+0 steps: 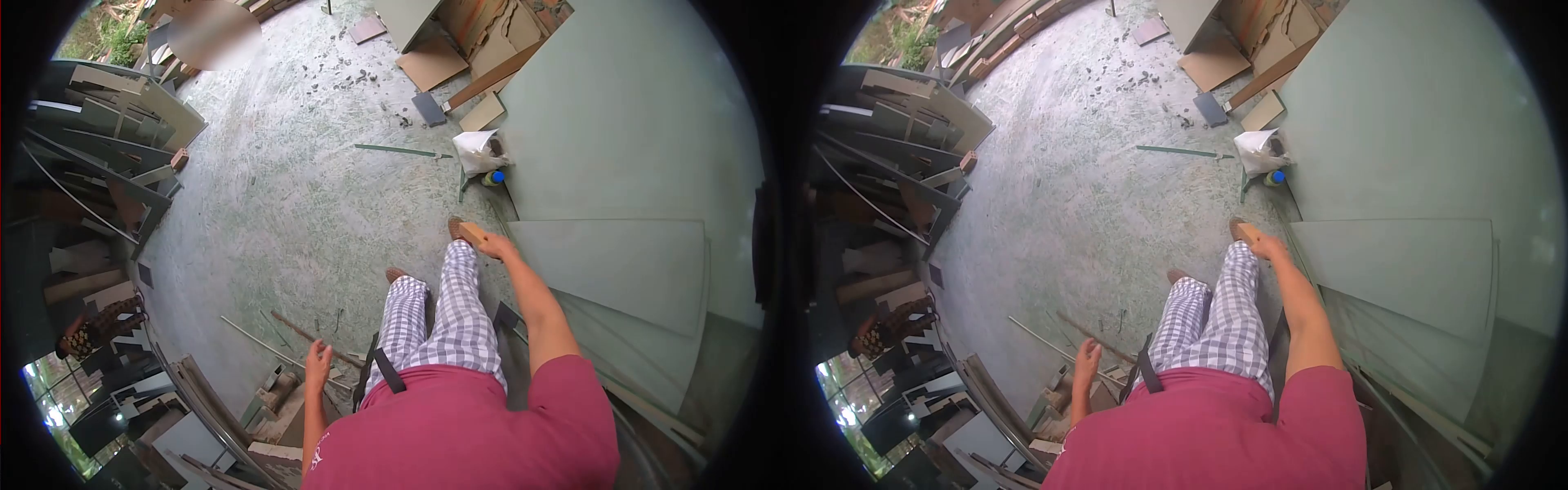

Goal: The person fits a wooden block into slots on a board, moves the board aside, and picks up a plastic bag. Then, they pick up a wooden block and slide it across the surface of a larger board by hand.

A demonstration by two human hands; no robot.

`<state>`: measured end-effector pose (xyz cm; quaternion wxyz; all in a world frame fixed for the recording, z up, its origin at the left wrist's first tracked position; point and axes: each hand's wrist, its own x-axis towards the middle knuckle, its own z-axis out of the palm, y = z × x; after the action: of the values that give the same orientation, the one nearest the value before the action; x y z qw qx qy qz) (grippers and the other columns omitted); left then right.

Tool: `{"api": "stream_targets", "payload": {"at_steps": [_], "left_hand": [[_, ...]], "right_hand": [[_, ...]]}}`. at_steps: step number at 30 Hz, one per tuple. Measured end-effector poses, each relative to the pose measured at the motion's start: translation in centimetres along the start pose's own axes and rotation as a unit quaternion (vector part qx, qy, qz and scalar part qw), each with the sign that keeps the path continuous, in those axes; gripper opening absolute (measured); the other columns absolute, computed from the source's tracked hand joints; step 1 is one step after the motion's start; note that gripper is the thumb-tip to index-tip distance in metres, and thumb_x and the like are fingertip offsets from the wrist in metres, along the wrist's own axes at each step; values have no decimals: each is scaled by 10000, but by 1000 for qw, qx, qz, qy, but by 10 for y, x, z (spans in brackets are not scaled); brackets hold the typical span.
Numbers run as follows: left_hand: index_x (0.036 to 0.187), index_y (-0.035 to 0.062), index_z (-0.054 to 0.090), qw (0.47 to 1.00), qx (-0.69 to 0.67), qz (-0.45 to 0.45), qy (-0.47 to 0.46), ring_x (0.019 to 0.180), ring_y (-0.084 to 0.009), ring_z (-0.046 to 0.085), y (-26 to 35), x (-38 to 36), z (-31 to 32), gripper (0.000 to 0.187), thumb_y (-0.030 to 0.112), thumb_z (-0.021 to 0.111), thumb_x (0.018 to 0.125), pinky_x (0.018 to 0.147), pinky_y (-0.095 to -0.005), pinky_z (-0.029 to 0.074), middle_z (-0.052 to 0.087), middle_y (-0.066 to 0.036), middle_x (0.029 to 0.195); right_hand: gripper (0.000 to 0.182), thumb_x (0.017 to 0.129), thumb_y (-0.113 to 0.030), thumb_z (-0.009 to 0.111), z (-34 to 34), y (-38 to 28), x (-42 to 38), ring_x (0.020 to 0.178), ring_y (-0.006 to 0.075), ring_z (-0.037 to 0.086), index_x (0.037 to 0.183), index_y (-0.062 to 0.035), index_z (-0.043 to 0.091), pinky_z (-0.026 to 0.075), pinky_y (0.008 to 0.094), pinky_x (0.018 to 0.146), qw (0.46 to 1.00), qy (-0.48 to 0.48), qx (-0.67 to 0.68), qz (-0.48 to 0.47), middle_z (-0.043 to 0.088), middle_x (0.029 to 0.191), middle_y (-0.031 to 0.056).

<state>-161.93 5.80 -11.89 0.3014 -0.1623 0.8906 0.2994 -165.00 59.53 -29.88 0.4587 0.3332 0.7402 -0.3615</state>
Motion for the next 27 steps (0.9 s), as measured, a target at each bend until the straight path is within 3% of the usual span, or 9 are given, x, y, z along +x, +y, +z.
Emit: {"api": "stream_targets", "payload": {"at_steps": [3, 5, 9, 15, 17, 20, 23, 25, 27], "left_hand": [[1247, 10, 508, 997, -1, -60, -51, 989, -305, 611, -51, 5, 47, 490, 309, 608, 873, 843, -361, 475, 626, -205, 1077], [1253, 10, 502, 991, -1, -108, -75, 996, -297, 610, -39, -6, 70, 497, 310, 609, 872, 849, -357, 475, 621, -212, 1091], [1277, 14, 483, 973, -18, -189, -132, 1002, -274, 611, -18, -25, 98, 517, 316, 605, 876, 847, -349, 480, 608, -221, 1120], [1308, 0, 439, 958, -40, -270, -87, 868, -185, 620, 59, -8, 110, 524, 273, 602, 891, 781, -308, 493, 607, -156, 1079], [1306, -11, 435, 966, -81, -240, -58, 862, -182, 620, 46, -1, 109, 506, 257, 586, 904, 761, -295, 492, 604, -153, 1056], [1307, -11, 436, 964, -118, -235, -34, 862, -191, 625, 75, 4, 120, 492, 251, 575, 913, 770, -302, 486, 598, -151, 1068], [1310, -17, 426, 961, -157, -226, -26, 865, -196, 630, 72, 6, 133, 505, 258, 575, 914, 787, -307, 479, 603, -143, 1055], [1304, -19, 430, 969, -164, -181, -36, 883, -185, 630, 81, 3, 153, 515, 267, 589, 905, 785, -305, 479, 611, -144, 1031], [1272, 2, 475, 972, -173, -160, -27, 956, -243, 626, 113, -1, 162, 502, 298, 603, 887, 819, -344, 481, 621, -171, 1059]], "right_hand": [[521, 760, -346, 591, -22, 19, 55, 996, 285, 618, 1236, -138, 546, 522, 433, 787, 973, 87, -210, -28, 608, 1030, 169], [530, 749, -343, 652, -27, 39, 100, 1114, 318, 557, 1234, -158, 541, 476, 444, 888, 965, 94, -244, -14, 535, 1206, 138], [507, 741, -308, 692, -48, 63, 155, 1088, 318, 562, 1204, -162, 546, 491, 451, 858, 954, 77, -290, -11, 488, 1249, 112], [436, 734, -255, 692, -78, 120, 236, 1024, 291, 568, 1144, -167, 571, 482, 456, 807, 882, 116, -451, -71, 501, 1205, 85], [323, 784, -230, 628, -74, 146, 238, 1024, 289, 553, 1096, -159, 585, 440, 494, 829, 791, 305, -506, -160, 517, 1155, 69], [219, 834, -199, 557, -94, 156, 226, 1023, 281, 542, 1043, -149, 593, 401, 537, 850, 784, 341, -511, -86, 546, 1105, 68], [184, 853, -161, 525, -99, 147, 188, 1007, 275, 572, 1023, -139, 591, 418, 549, 839, 854, 244, -456, -63, 587, 1048, 83], [212, 873, -123, 489, -112, 131, 174, 1021, 323, 608, 1070, -108, 563, 446, 567, 834, 912, 77, -401, -25, 617, 1100, 145], [297, 808, -78, 540, -113, 115, 162, 1048, 370, 582, 1104, -72, 540, 484, 474, 868, 925, -22, -374, -64, 614, 1089, 205]]}}
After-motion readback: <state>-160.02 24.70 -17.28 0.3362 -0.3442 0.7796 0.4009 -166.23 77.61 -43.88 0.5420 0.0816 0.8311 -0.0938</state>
